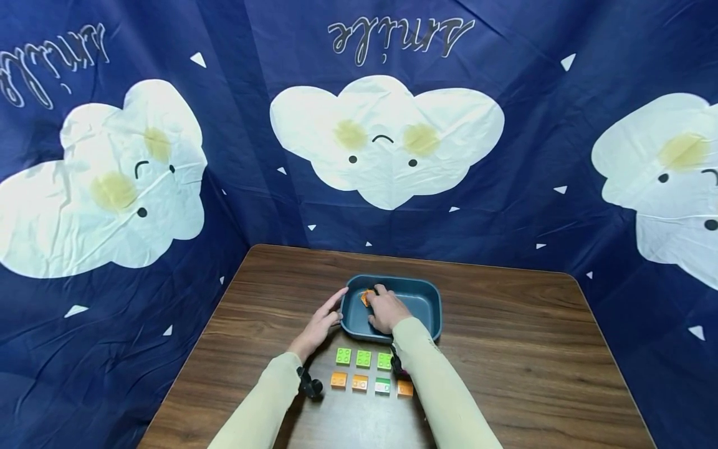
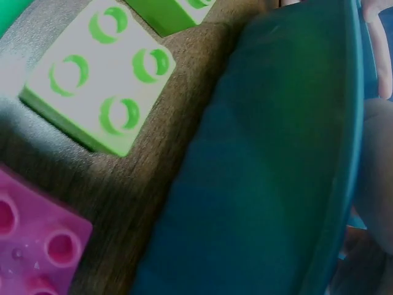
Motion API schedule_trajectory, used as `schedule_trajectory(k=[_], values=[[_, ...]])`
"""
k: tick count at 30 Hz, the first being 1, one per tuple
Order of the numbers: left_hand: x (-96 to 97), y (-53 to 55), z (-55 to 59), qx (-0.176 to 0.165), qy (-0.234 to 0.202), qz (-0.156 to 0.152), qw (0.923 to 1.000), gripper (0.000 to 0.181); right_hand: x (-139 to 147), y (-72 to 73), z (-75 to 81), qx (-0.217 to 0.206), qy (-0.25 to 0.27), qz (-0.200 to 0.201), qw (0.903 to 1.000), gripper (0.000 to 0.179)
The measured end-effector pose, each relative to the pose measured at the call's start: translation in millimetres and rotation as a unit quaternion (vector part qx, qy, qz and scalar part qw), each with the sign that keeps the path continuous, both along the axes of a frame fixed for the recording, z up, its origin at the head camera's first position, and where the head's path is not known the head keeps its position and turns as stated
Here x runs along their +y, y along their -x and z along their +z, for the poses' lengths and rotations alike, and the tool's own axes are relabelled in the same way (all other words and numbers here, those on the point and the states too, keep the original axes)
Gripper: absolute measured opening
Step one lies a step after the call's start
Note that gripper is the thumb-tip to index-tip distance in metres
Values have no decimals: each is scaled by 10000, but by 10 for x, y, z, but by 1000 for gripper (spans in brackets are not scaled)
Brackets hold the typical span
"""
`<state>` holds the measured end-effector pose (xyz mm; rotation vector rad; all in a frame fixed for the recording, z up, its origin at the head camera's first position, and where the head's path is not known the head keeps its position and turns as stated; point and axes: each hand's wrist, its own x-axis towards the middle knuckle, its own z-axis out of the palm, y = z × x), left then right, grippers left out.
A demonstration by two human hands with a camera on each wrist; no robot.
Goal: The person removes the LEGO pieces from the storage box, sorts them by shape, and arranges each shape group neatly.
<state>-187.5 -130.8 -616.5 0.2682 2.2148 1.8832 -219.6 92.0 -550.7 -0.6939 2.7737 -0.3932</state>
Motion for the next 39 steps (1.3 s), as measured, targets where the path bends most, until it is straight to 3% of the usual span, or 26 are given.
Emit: schedule_trajectory(k=[6, 10, 15, 17, 26, 31, 36, 39], values=[[-3, 6, 0, 46, 28, -12, 10000, 67, 34, -11, -24, 312, 43, 60, 9995, 17], [1, 2, 13, 42, -48, -17, 10000, 67, 28, -7, -17, 500, 177, -122, 9985, 23], [-2, 5, 23, 39, -22, -1, 10000, 67, -35, -3, 1, 513, 364, -129, 9979, 54], [-2, 5, 19, 30, -2, 25, 10000, 66, -55, -1, -1, 495, 365, -38, 9981, 58], [-6, -5, 6, 89, 51, 81, 9999, 66, -79, -36, -20, 734, 164, 143, 9971, 18], [-9, -2, -8, 105, 55, 43, 9999, 65, -48, -63, -46, 755, 202, 92, 9969, 23], [-12, -2, -11, 68, 33, 17, 10000, 66, 4, -61, -46, 500, 285, -94, 9983, 42], [-15, -2, -7, 46, 38, 9, 10000, 66, 36, -63, -32, 449, 453, -144, 9979, 41]])
